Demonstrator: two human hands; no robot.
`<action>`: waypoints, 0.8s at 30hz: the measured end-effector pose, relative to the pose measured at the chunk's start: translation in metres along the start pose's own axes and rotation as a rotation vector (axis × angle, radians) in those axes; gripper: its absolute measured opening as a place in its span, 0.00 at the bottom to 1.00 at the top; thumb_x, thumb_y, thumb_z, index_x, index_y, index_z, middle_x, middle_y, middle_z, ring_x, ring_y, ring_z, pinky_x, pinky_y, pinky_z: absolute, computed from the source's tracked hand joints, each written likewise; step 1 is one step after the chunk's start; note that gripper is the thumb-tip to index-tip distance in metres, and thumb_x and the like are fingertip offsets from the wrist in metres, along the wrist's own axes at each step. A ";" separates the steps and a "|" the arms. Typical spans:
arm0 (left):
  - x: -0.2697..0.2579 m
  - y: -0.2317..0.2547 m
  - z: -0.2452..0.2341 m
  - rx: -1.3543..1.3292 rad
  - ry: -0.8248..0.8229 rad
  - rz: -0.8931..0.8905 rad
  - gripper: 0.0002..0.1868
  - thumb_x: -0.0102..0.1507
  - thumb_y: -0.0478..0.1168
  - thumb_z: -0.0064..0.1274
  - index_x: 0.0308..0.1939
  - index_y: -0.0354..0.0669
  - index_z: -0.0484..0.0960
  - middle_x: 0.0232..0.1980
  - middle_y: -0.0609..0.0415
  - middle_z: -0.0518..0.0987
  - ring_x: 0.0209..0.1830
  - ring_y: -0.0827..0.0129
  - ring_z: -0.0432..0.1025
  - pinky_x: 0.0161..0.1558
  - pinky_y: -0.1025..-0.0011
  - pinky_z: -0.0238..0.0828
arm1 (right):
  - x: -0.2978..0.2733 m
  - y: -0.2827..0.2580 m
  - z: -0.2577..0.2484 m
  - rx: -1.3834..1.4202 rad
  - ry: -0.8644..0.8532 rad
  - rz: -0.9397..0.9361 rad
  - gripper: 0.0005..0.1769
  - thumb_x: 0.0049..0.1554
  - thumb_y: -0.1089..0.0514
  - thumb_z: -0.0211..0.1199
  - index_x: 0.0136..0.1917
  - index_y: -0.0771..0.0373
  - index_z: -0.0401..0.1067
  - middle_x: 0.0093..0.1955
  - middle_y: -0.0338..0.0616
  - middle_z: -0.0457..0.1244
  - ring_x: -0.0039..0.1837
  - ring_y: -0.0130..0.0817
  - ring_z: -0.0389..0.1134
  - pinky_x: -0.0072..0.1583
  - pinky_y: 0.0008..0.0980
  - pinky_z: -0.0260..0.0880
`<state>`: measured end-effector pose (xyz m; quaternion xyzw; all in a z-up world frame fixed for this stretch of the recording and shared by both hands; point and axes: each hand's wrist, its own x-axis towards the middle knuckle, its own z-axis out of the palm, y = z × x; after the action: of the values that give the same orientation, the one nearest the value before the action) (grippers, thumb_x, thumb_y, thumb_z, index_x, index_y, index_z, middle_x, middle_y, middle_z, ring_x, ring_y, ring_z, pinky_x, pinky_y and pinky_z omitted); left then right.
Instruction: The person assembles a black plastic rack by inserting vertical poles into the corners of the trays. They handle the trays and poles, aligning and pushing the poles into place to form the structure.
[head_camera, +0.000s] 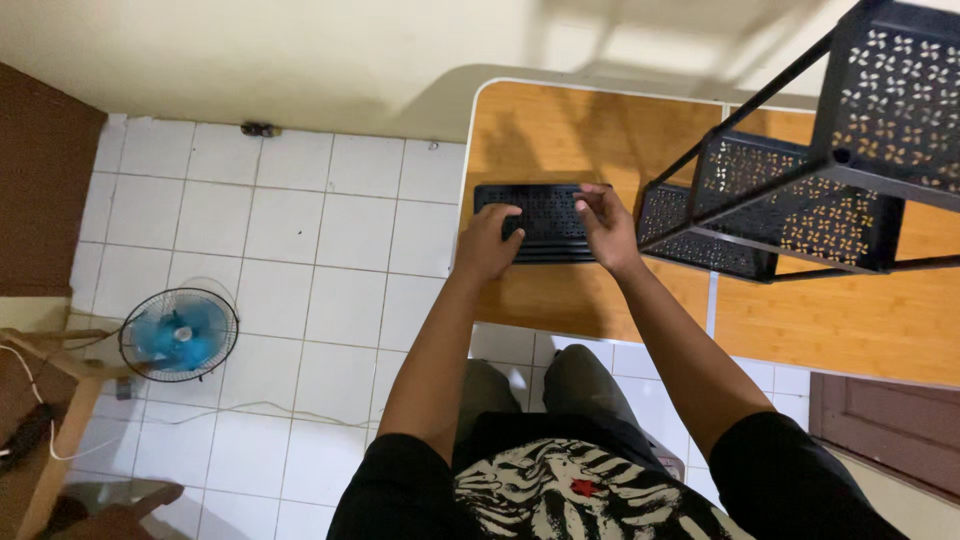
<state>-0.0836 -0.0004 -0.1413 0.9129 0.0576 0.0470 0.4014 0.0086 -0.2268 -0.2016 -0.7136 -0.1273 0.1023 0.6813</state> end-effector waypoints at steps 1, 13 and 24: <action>-0.003 -0.006 0.007 0.002 -0.005 -0.007 0.18 0.61 0.44 0.60 0.55 0.48 0.80 0.60 0.48 0.77 0.61 0.50 0.70 0.60 0.56 0.68 | -0.002 0.006 0.000 -0.069 -0.002 0.026 0.19 0.67 0.60 0.59 0.69 0.65 0.64 0.61 0.44 0.67 0.63 0.30 0.68 0.64 0.30 0.68; -0.013 -0.067 0.076 0.338 -0.073 -0.070 0.13 0.62 0.39 0.56 0.50 0.56 0.84 0.56 0.59 0.80 0.61 0.59 0.69 0.57 0.49 0.61 | -0.018 0.058 0.001 -0.553 -0.140 -0.035 0.21 0.59 0.62 0.65 0.66 0.62 0.68 0.63 0.49 0.67 0.65 0.45 0.69 0.60 0.40 0.70; -0.018 -0.088 0.094 0.580 -0.013 -0.019 0.07 0.63 0.39 0.57 0.45 0.53 0.83 0.51 0.53 0.75 0.58 0.55 0.68 0.58 0.49 0.60 | -0.027 0.073 0.002 -1.166 -0.213 -0.141 0.18 0.57 0.54 0.64 0.62 0.49 0.76 0.56 0.42 0.66 0.65 0.44 0.63 0.67 0.52 0.57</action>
<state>-0.0945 -0.0119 -0.2702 0.9893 0.0745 0.0189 0.1242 -0.0146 -0.2370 -0.2756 -0.9455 -0.2772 0.0410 0.1659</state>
